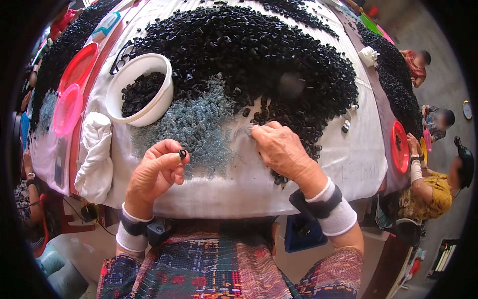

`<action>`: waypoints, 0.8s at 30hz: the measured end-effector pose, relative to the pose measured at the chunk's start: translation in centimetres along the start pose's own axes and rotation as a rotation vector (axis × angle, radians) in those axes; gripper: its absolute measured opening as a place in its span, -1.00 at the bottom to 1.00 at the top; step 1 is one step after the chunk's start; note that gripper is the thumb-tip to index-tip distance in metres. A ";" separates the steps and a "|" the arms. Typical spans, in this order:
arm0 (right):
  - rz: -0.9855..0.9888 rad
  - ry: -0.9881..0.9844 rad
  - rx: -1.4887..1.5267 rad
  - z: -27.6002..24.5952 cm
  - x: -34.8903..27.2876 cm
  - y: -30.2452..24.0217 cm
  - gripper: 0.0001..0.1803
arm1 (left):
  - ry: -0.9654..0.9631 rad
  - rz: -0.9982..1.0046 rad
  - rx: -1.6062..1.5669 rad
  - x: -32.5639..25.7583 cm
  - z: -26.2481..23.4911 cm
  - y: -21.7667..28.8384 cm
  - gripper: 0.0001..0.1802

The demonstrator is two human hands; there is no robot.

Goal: Inspecting and sorting small black components on a work table in a factory setting.

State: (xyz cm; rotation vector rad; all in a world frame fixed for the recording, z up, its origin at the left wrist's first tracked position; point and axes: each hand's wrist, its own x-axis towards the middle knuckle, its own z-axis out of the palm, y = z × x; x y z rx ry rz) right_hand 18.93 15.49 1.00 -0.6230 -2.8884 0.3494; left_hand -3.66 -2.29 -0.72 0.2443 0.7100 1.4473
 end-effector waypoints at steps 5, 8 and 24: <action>-0.054 0.143 -0.061 0.1 1.6 -0.4 -0.81 | -0.016 -0.013 0.009 0.1 0.0 -0.2 -0.86; -0.165 0.172 0.044 1.3 2.9 -0.8 -0.77 | -0.035 -0.021 0.000 0.2 0.3 -0.1 -0.86; -0.117 0.060 -0.203 2.6 2.1 -0.9 -0.65 | 0.016 -0.018 0.107 0.9 0.8 -0.9 -0.84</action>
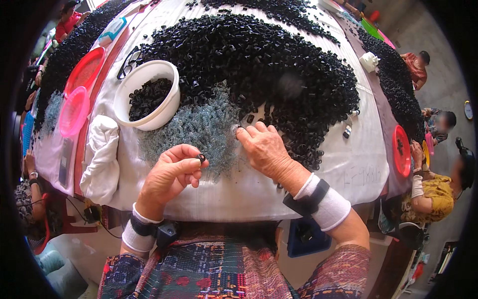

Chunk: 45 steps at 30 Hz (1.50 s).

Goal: Inspecting and sorting small black components on a work table in a factory setting.

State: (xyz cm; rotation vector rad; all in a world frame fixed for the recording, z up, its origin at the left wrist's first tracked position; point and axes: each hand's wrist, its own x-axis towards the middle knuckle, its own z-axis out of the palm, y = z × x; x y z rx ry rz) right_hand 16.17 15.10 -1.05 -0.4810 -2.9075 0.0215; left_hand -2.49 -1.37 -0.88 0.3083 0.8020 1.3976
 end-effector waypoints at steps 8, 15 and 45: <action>-0.016 0.245 0.374 -4.7 -0.1 -2.6 -0.62 | 0.025 0.143 0.220 -0.2 1.9 -0.2 -0.81; -0.115 0.223 0.427 -8.1 0.2 -5.2 -0.70 | 0.053 0.282 0.425 -0.5 3.7 -0.5 -0.81; -0.125 0.456 0.657 -5.9 -0.5 -5.3 -0.65 | -0.047 0.154 0.204 -0.4 3.1 -1.4 -0.77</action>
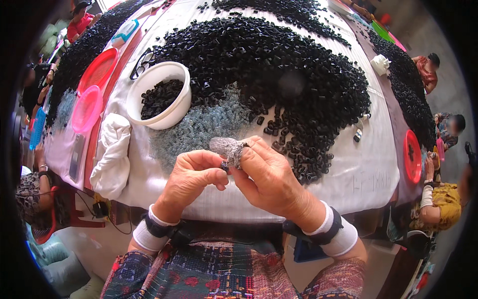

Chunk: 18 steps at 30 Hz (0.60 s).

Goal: Inspecting and sorting small black components on a work table in a factory setting.

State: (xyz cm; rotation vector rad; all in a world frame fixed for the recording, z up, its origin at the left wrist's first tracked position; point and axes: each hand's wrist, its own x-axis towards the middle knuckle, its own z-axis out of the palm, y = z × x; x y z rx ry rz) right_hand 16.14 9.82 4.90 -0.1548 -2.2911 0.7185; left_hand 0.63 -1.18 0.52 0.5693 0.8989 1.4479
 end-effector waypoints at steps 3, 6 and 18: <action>-0.022 -0.028 -0.006 -0.2 0.6 0.3 -0.69 | 0.003 0.005 0.024 0.0 -0.1 0.1 -0.76; 0.034 -0.053 -0.001 -0.2 0.2 0.4 -0.69 | 0.003 0.009 0.004 -0.1 0.0 0.3 -0.76; -0.067 -0.046 -0.140 0.0 -0.1 -0.4 -0.64 | 0.067 0.095 0.092 0.1 -0.6 0.0 -0.76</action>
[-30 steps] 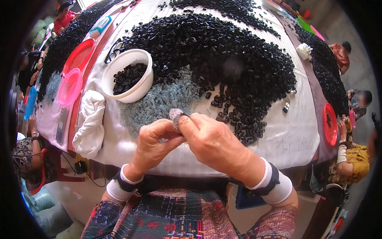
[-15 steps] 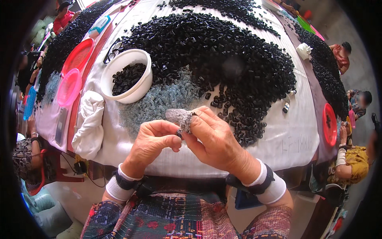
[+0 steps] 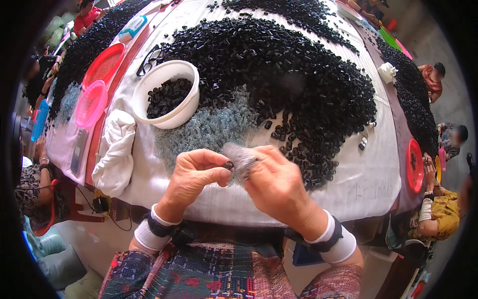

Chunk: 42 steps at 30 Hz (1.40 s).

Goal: Inspecting and sorting small black components on a work table in a factory setting.

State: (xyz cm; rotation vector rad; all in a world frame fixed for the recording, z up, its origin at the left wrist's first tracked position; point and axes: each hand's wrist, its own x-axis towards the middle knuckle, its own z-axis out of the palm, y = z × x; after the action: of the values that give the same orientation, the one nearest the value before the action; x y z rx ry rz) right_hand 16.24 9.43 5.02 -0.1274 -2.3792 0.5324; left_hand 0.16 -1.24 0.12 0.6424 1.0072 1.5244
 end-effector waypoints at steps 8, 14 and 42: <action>0.245 -0.050 0.082 -2.2 -0.4 2.0 -0.54 | 0.065 -0.022 -0.136 0.5 -0.1 0.0 -0.85; 0.554 -0.093 -0.178 -4.1 -3.6 7.1 -0.80 | 0.010 -0.044 -0.274 0.2 -1.7 0.2 -0.81; 0.346 -0.221 -0.351 -0.2 0.1 11.5 -0.85 | -0.020 -0.122 -0.287 0.8 -2.6 0.7 -0.82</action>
State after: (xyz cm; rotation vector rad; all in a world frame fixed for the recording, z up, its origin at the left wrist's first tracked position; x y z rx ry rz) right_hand 15.72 20.01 0.55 -0.6779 -2.6650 0.2896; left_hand -2.58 -1.09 -0.67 0.3862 0.7779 1.5151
